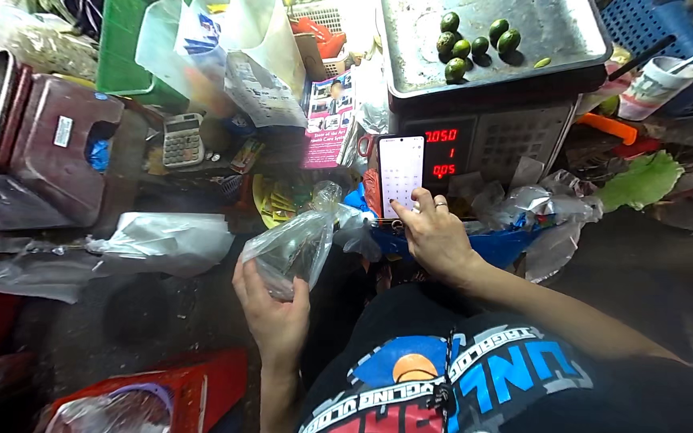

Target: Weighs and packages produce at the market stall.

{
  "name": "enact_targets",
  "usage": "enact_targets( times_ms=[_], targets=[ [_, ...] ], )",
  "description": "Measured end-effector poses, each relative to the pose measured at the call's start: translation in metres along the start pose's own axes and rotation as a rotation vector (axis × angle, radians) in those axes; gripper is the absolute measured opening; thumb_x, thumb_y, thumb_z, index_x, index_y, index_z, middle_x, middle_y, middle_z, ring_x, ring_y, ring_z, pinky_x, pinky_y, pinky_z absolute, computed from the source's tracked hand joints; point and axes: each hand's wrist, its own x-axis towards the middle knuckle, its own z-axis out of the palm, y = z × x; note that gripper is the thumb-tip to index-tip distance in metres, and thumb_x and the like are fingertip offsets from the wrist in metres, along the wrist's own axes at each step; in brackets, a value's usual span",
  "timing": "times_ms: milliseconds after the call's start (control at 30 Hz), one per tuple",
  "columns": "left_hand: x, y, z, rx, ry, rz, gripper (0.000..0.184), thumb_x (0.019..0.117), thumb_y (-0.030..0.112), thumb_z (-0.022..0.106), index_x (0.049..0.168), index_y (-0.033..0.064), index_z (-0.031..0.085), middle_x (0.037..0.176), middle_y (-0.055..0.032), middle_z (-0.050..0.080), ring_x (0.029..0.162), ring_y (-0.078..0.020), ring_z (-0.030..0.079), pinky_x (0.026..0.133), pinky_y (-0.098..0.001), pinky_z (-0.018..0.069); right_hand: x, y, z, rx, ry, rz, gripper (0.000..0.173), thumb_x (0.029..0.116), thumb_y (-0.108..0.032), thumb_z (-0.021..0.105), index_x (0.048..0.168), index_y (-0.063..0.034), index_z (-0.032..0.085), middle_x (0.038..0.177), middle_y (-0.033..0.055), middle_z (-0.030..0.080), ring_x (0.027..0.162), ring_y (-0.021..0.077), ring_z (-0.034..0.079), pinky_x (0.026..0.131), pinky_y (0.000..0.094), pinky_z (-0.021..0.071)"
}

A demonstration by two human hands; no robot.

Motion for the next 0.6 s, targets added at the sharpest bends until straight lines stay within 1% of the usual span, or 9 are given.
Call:
enact_targets(
  times_ms=[133, 233, 300, 333, 400, 433, 467, 533, 600],
  targets=[
    [0.002, 0.0, 0.001, 0.009, -0.007, 0.006, 0.082, 0.0756, 0.018, 0.07, 0.147, -0.0104, 0.041, 0.153, -0.0325, 0.037, 0.141, -0.0317, 0.043, 0.114, -0.0374, 0.0393, -0.006, 0.005, -0.006, 0.007, -0.005, 0.037, 0.042, 0.0933, -0.009, 0.061, 0.134, -0.0168, 0.069, 0.136, 0.0235, 0.056, 0.104, 0.0414, 0.064, 0.065, 0.047, 0.057],
    [0.005, -0.002, 0.002, 0.001, 0.004, 0.018, 0.083, 0.0752, 0.017, 0.07, 0.147, -0.0113, 0.041, 0.152, -0.0332, 0.038, 0.14, -0.0325, 0.044, 0.114, -0.038, 0.0397, -0.017, 0.01, -0.011, -0.016, -0.032, 0.076, 0.038, 0.0937, -0.008, 0.06, 0.129, -0.0165, 0.072, 0.135, 0.0235, 0.057, 0.104, 0.0417, 0.065, 0.067, 0.0485, 0.0576],
    [0.005, 0.0, 0.002, -0.001, 0.0, 0.013, 0.083, 0.0751, 0.016, 0.071, 0.147, -0.0108, 0.041, 0.153, -0.0331, 0.037, 0.14, -0.0328, 0.044, 0.113, -0.0378, 0.0402, -0.018, 0.015, -0.017, -0.005, -0.086, 0.118, 0.038, 0.0944, -0.008, 0.06, 0.129, -0.017, 0.072, 0.134, 0.0239, 0.057, 0.103, 0.0414, 0.065, 0.069, 0.0499, 0.0577],
    [0.006, 0.001, 0.002, 0.001, 0.001, 0.012, 0.083, 0.075, 0.017, 0.071, 0.147, -0.0106, 0.041, 0.153, -0.0331, 0.037, 0.14, -0.0328, 0.044, 0.113, -0.038, 0.0402, -0.017, 0.018, -0.024, 0.019, -0.064, 0.117, 0.038, 0.0936, -0.009, 0.061, 0.129, -0.0179, 0.072, 0.133, 0.0234, 0.058, 0.101, 0.0404, 0.066, 0.068, 0.05, 0.0576],
    [0.007, 0.002, 0.001, 0.008, -0.001, 0.016, 0.083, 0.0757, 0.018, 0.07, 0.148, -0.0107, 0.041, 0.153, -0.0334, 0.037, 0.141, -0.0331, 0.044, 0.114, -0.0387, 0.0394, -0.008, 0.026, -0.053, 0.095, 0.06, 0.106, 0.041, 0.0922, -0.011, 0.062, 0.131, -0.0204, 0.071, 0.13, 0.023, 0.059, 0.097, 0.0397, 0.066, 0.067, 0.0525, 0.0572],
    [0.007, 0.003, 0.0, 0.014, 0.001, 0.018, 0.082, 0.076, 0.019, 0.07, 0.147, -0.0108, 0.041, 0.153, -0.0336, 0.037, 0.14, -0.0332, 0.044, 0.114, -0.0389, 0.0394, 0.001, 0.033, -0.074, 0.105, 0.127, 0.115, 0.043, 0.0938, -0.013, 0.061, 0.136, -0.0204, 0.068, 0.132, 0.024, 0.057, 0.099, 0.0407, 0.066, 0.069, 0.0549, 0.057],
    [0.007, 0.005, -0.001, 0.016, 0.004, 0.016, 0.082, 0.0759, 0.019, 0.07, 0.147, -0.0106, 0.041, 0.153, -0.0335, 0.037, 0.14, -0.0334, 0.044, 0.113, -0.0388, 0.0397, 0.012, 0.042, -0.098, 0.084, 0.198, 0.131, 0.044, 0.0962, -0.014, 0.058, 0.14, -0.018, 0.065, 0.134, 0.0258, 0.056, 0.102, 0.0421, 0.065, 0.072, 0.0566, 0.0566],
    [0.007, 0.008, -0.003, 0.007, 0.01, 0.021, 0.081, 0.0756, 0.018, 0.069, 0.147, -0.0107, 0.042, 0.152, -0.0335, 0.038, 0.14, -0.0332, 0.045, 0.113, -0.0377, 0.0407, 0.045, 0.063, -0.146, 0.013, 0.326, 0.183, 0.046, 0.0994, -0.016, 0.052, 0.145, -0.0073, 0.056, 0.14, 0.0292, 0.052, 0.112, 0.0461, 0.062, 0.083, 0.0598, 0.0544],
    [0.007, 0.011, -0.003, -0.011, 0.013, 0.037, 0.082, 0.0753, 0.018, 0.07, 0.147, -0.0107, 0.043, 0.152, -0.0337, 0.038, 0.14, -0.0336, 0.045, 0.113, -0.0383, 0.0404, 0.089, 0.091, -0.18, -0.032, 0.418, 0.21, 0.046, 0.099, -0.015, 0.052, 0.143, -0.0007, 0.053, 0.142, 0.0302, 0.05, 0.117, 0.048, 0.06, 0.09, 0.062, 0.0507]
  ],
)
